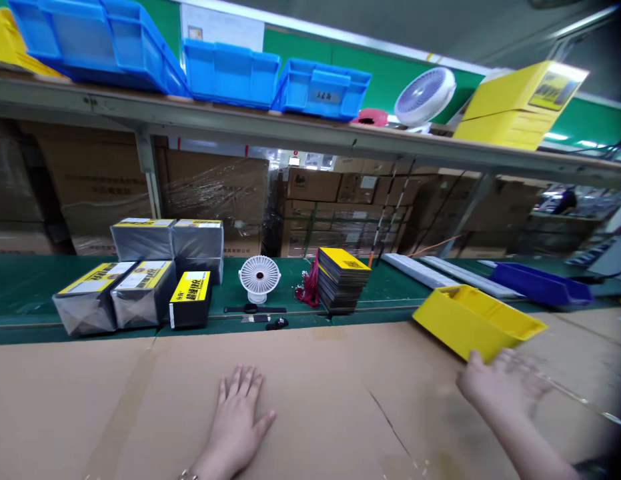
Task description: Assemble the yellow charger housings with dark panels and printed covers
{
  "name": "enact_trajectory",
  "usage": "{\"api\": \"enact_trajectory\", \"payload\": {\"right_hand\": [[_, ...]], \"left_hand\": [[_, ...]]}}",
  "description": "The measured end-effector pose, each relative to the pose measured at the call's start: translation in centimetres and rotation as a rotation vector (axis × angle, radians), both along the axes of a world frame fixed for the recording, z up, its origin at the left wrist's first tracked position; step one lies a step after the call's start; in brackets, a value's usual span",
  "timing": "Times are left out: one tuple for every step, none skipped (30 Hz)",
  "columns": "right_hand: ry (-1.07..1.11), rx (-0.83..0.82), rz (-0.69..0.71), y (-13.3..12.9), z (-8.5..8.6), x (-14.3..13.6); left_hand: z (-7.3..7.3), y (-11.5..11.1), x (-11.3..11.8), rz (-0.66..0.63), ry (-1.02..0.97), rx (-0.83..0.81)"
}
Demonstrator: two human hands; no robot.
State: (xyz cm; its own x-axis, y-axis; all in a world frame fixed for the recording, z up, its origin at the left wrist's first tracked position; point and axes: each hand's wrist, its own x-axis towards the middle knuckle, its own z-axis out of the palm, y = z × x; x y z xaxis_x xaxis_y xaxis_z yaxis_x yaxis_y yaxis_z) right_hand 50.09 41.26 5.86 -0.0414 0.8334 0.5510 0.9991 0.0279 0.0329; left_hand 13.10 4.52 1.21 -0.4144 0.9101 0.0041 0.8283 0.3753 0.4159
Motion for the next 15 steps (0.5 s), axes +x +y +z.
{"api": "enact_trajectory", "payload": {"right_hand": [[-0.045, -0.053, -0.039, 0.0, -0.2, -1.3], [-0.079, -0.090, -0.024, -0.2, -0.3, -2.9], [-0.099, -0.100, 0.027, -0.5, -0.3, -4.9], [-0.111, -0.090, 0.096, -0.8, -0.1, -7.0], [-0.102, -0.053, 0.209, -1.0, 0.4, -9.3], [-0.106, -0.018, 0.283, -1.0, 1.1, -11.6], [-0.108, 0.015, 0.337, -0.9, 2.0, -13.9], [-0.106, 0.052, 0.383, -0.6, 3.2, -16.0], [-0.102, 0.089, 0.421, -0.1, 4.4, -18.0], [-0.097, 0.125, 0.454, 0.5, 5.6, -19.8], [-0.093, 0.156, 0.484, 1.1, 6.7, -21.4], [-0.090, 0.179, 0.510, 1.7, 7.7, -22.9], [-0.090, 0.196, 0.534, 2.3, 8.4, -24.1], [-0.091, 0.210, 0.555, 2.7, 8.8, -25.1], [-0.091, 0.226, 0.570, 2.9, 9.0, -25.9]], "left_hand": [[0.1, 0.0, -0.1, -0.001, -0.010, -0.007], [0.1, 0.1, -0.1, -0.001, -0.021, -0.015], [0.2, 0.1, -0.2, 0.000, -0.033, -0.029], [0.3, 0.2, -0.2, -0.001, -0.046, -0.047], [0.3, 0.2, -0.3, -0.002, -0.055, -0.061], [0.3, 0.3, -0.4, -0.005, -0.062, -0.070], [0.3, 0.3, -0.6, -0.011, -0.069, -0.075], [0.1, 0.4, -0.7, -0.017, -0.075, -0.075], [0.0, 0.4, -0.9, -0.025, -0.082, -0.073], [-0.2, 0.5, -1.2, -0.036, -0.090, -0.072], [-0.3, 0.5, -1.4, -0.046, -0.100, -0.073], [-0.4, 0.6, -1.6, -0.059, -0.114, -0.081], [-0.5, 0.7, -1.9, -0.070, -0.129, -0.094], [-0.4, 0.8, -2.1, -0.080, -0.143, -0.110], [-0.4, 1.0, -2.2, -0.092, -0.157, -0.128]]}}
